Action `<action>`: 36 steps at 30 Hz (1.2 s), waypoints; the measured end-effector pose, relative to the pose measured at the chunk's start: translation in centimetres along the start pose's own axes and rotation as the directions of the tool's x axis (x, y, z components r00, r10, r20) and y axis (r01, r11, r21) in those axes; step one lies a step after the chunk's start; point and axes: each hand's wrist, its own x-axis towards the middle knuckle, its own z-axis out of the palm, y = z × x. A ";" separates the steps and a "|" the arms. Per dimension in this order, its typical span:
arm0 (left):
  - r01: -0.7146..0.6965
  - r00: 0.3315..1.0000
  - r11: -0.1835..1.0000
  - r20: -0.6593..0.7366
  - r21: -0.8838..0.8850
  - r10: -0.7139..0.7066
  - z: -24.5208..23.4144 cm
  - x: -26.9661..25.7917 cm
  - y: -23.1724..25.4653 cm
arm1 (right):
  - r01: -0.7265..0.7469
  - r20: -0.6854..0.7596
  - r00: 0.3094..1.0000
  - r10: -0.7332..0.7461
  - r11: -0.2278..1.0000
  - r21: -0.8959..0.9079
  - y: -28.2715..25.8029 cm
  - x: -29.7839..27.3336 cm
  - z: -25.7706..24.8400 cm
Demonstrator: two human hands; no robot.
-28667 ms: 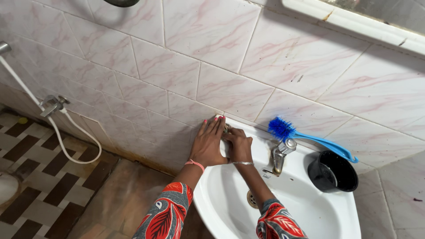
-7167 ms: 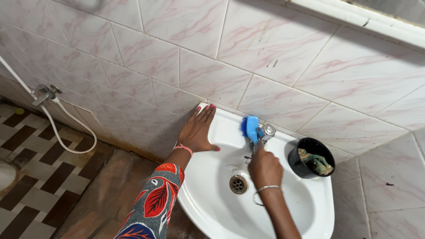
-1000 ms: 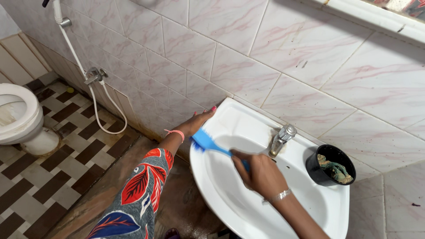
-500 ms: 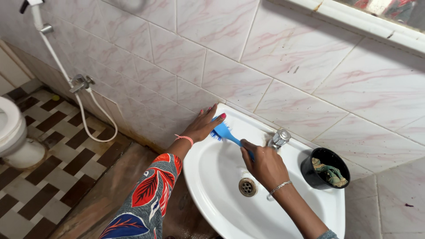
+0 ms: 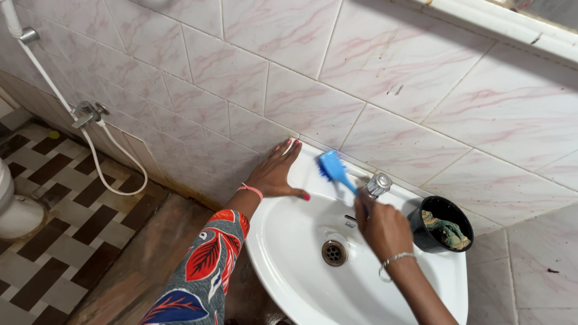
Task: The person scrubs a white bathroom sink with a cloth and then a blue scrub brush. They wipe the sink basin, the faucet, and the surrounding tiled wall. A black cup and a blue scrub brush are visible on the sink.
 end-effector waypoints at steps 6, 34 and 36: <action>-0.082 0.997 0.982 0.024 0.171 0.079 -0.7 -0.7 0.9 | 0.015 0.081 0.996 -0.023 0.994 0.106 -1.7 -1.4 0.7; -0.353 0.936 0.892 0.095 0.283 0.340 3.2 -3.5 7.4 | -0.067 0.310 0.935 0.174 0.943 -0.326 7.1 -11.8 -0.6; -0.364 0.924 0.849 0.033 0.383 0.382 3.2 -3.6 7.4 | -0.158 0.388 0.878 0.281 0.934 -0.320 6.6 -11.4 -0.3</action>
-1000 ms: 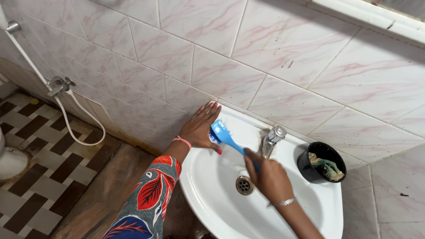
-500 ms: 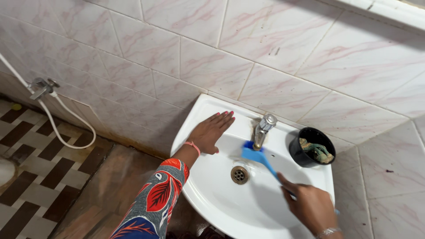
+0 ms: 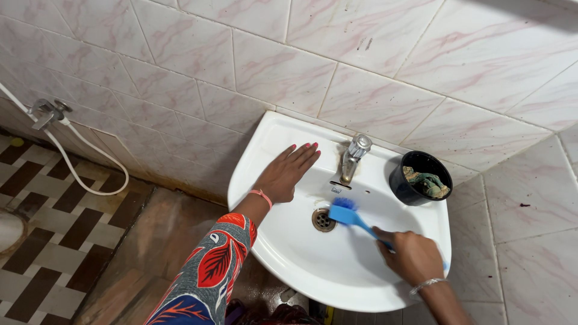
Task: The person scrubs a white bathroom sink with a cloth and then a blue scrub brush. They wipe the sink basin, the faucet, and the surrounding tiled wall. A black cup and a blue scrub brush are visible on the sink.
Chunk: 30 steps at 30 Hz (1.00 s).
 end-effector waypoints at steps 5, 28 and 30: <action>-0.036 0.998 0.998 0.051 -0.042 0.038 1.1 -0.9 0.7 | 0.061 -0.015 0.998 -0.060 0.933 0.356 -5.9 3.1 2.5; -0.279 0.673 0.956 0.729 0.094 0.125 11.4 -2.3 -1.7 | -0.289 0.245 0.936 0.254 0.949 0.122 -0.3 -2.1 -3.6; -0.278 0.715 0.956 0.686 0.097 0.138 10.9 -2.6 -1.6 | -0.164 0.187 0.974 0.126 0.964 0.209 -2.4 -1.9 -2.9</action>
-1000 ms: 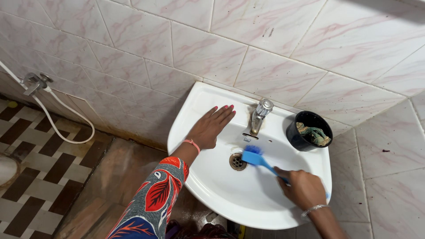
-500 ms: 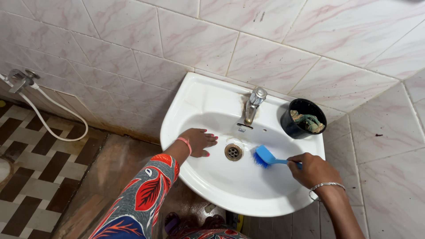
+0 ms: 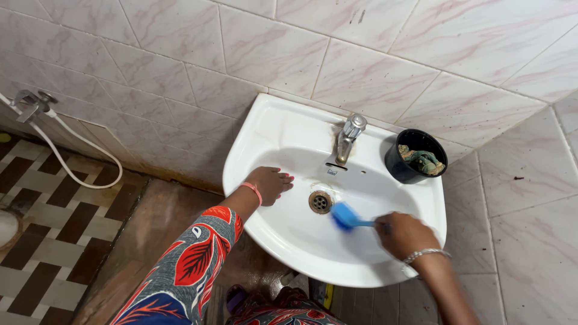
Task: The person scrubs a white bathroom sink with a cloth and then a blue scrub brush. They wipe the sink basin, the faucet, and the surrounding tiled wall. A black cup and a blue scrub brush are visible on the sink.
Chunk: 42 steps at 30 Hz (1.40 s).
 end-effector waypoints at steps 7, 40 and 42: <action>0.150 0.986 0.909 -0.010 -0.389 -0.166 -3.5 -3.0 -0.1 | 0.147 0.271 0.931 -0.244 0.932 0.332 2.2 2.2 1.3; 0.149 0.705 0.842 -0.541 -0.518 -0.458 -6.0 -5.5 -3.5 | 0.073 -0.430 0.882 -0.191 0.958 -0.277 3.1 0.3 3.3; 0.190 0.716 0.866 -0.538 -0.463 -0.445 -6.1 -5.6 -3.3 | 0.131 -0.353 0.900 -0.256 0.931 -0.341 1.3 0.9 3.9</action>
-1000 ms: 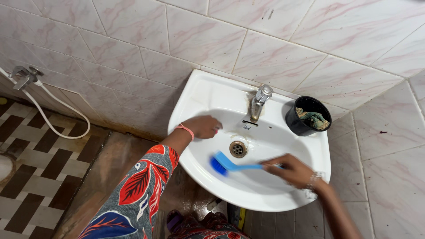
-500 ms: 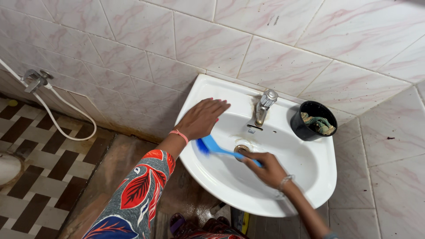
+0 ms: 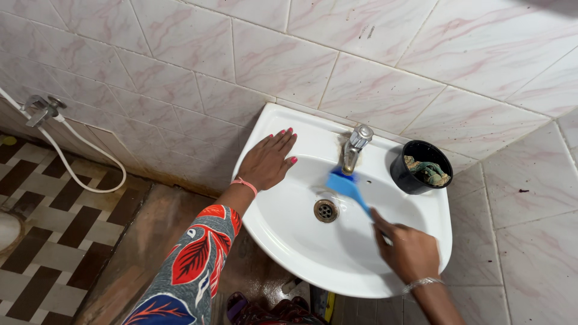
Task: The person scrubs a white bathroom sink with a cloth and then a blue scrub brush. They wipe the sink basin, the faucet, and the surrounding tiled wall. A black cup and a blue scrub brush are visible on the sink.
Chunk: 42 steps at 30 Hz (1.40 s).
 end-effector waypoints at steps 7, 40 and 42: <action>-0.020 0.996 0.994 0.088 0.107 0.010 -1.8 -0.4 0.7 | 0.214 -0.361 0.914 -0.183 0.976 0.046 -5.4 2.4 -0.4; -0.135 0.989 0.955 0.029 -0.262 0.148 -3.9 10.4 10.2 | -0.271 -0.105 0.872 0.478 0.651 0.709 -0.8 -0.8 -5.0; -0.194 0.979 0.938 0.006 -0.288 0.204 -4.1 10.4 10.1 | -0.360 0.005 0.880 0.475 0.661 0.658 -1.1 -2.3 -5.3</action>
